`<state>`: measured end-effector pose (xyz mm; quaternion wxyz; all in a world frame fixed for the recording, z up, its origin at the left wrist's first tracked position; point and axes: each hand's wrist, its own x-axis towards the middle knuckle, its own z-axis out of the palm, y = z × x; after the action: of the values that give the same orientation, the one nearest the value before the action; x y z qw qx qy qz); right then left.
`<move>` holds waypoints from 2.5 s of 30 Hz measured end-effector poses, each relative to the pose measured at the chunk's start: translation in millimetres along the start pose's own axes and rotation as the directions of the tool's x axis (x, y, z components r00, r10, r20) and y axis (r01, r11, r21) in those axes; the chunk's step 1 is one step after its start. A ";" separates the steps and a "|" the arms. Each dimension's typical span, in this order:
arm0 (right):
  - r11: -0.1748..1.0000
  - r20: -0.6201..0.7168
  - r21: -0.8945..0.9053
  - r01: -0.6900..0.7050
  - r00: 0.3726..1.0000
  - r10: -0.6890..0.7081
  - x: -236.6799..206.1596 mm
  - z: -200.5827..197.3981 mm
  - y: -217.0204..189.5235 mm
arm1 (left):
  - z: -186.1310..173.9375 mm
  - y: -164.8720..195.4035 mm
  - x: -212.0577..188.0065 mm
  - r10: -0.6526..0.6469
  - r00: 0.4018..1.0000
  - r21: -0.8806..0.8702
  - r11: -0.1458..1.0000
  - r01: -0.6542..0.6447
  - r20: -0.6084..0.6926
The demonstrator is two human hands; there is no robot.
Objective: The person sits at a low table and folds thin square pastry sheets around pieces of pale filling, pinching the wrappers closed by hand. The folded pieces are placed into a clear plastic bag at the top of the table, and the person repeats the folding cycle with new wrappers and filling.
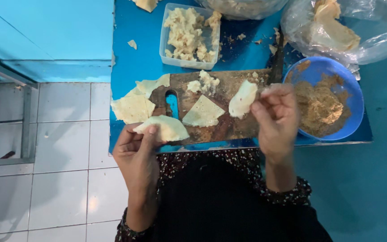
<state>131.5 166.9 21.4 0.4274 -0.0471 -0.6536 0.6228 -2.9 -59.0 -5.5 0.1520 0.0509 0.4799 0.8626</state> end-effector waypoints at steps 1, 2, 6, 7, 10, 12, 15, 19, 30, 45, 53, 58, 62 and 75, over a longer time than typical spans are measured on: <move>0.976 0.055 -0.189 0.104 0.994 -0.096 2.3 2.8 -1.0 | -0.3 1.1 0.7 0.020 1.000 0.001 1.000 -0.020 0.005; 0.907 0.126 -0.365 0.213 0.976 -0.178 3.7 7.1 -2.6 | -0.5 2.1 1.0 0.015 1.000 0.008 1.000 -0.015 0.003; 0.363 0.634 -0.688 0.629 0.764 -0.122 -6.2 35.0 -14.9 | -1.3 4.6 0.7 -0.007 1.000 0.031 0.999 0.007 -0.012; 0.351 0.644 -0.690 0.632 0.759 -0.101 -11.8 41.8 -19.4 | -1.4 4.6 0.9 -0.010 1.000 0.033 0.999 0.011 -0.015; 0.343 0.639 -0.702 0.624 0.765 -0.083 -19.1 52.4 -26.8 | -2.2 4.4 2.3 0.001 1.000 0.017 1.000 -0.001 -0.013; 0.335 0.636 -0.705 0.626 0.766 -0.094 -22.7 55.2 -27.3 | -3.3 4.1 2.3 -0.003 1.000 0.007 1.000 0.003 -0.002; 0.389 0.615 -0.698 0.602 0.781 -0.106 -21.5 51.2 -22.7 | -3.9 2.0 1.1 -0.009 0.999 0.000 1.000 0.009 0.031; 0.624 0.467 -0.642 0.445 0.873 -0.143 -10.5 34.7 -16.5 | -5.0 -0.7 -2.7 -0.030 0.995 -0.032 0.999 0.033 0.090; 0.836 0.187 -0.532 0.136 0.982 -0.041 -9.7 21.6 -6.3 | -1.3 -0.6 -5.2 -0.044 0.992 -0.110 0.992 0.057 0.121; 0.596 0.522 -0.635 0.492 0.841 -0.138 -21.2 47.9 -18.3 | -10.9 -4.1 1.6 -0.039 0.998 -0.070 0.997 0.043 0.052; 0.945 0.309 0.045 -0.323 0.905 0.294 -17.8 39.5 -12.5 | 17.3 0.8 -13.9 0.017 0.949 0.004 1.000 -0.019 0.316; 0.897 0.155 0.052 -0.439 0.891 0.427 -33.2 38.9 -3.6 | 35.1 9.0 -22.8 0.076 0.932 0.226 0.960 -0.164 0.355; 0.890 0.070 -0.094 -0.446 0.889 0.453 -35.8 38.3 -4.7 | 41.2 9.1 -23.8 0.175 0.914 0.503 0.789 -0.352 0.365; 0.584 0.307 -0.789 0.191 0.946 0.105 15.2 43.6 -15.6 | 49.6 -3.8 -21.8 0.311 0.592 0.638 -0.065 -0.767 0.744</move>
<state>102.3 138.7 48.4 0.2614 -0.1187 -0.9262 0.2445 30.1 -23.6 19.1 -0.1941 0.4850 0.7861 0.3302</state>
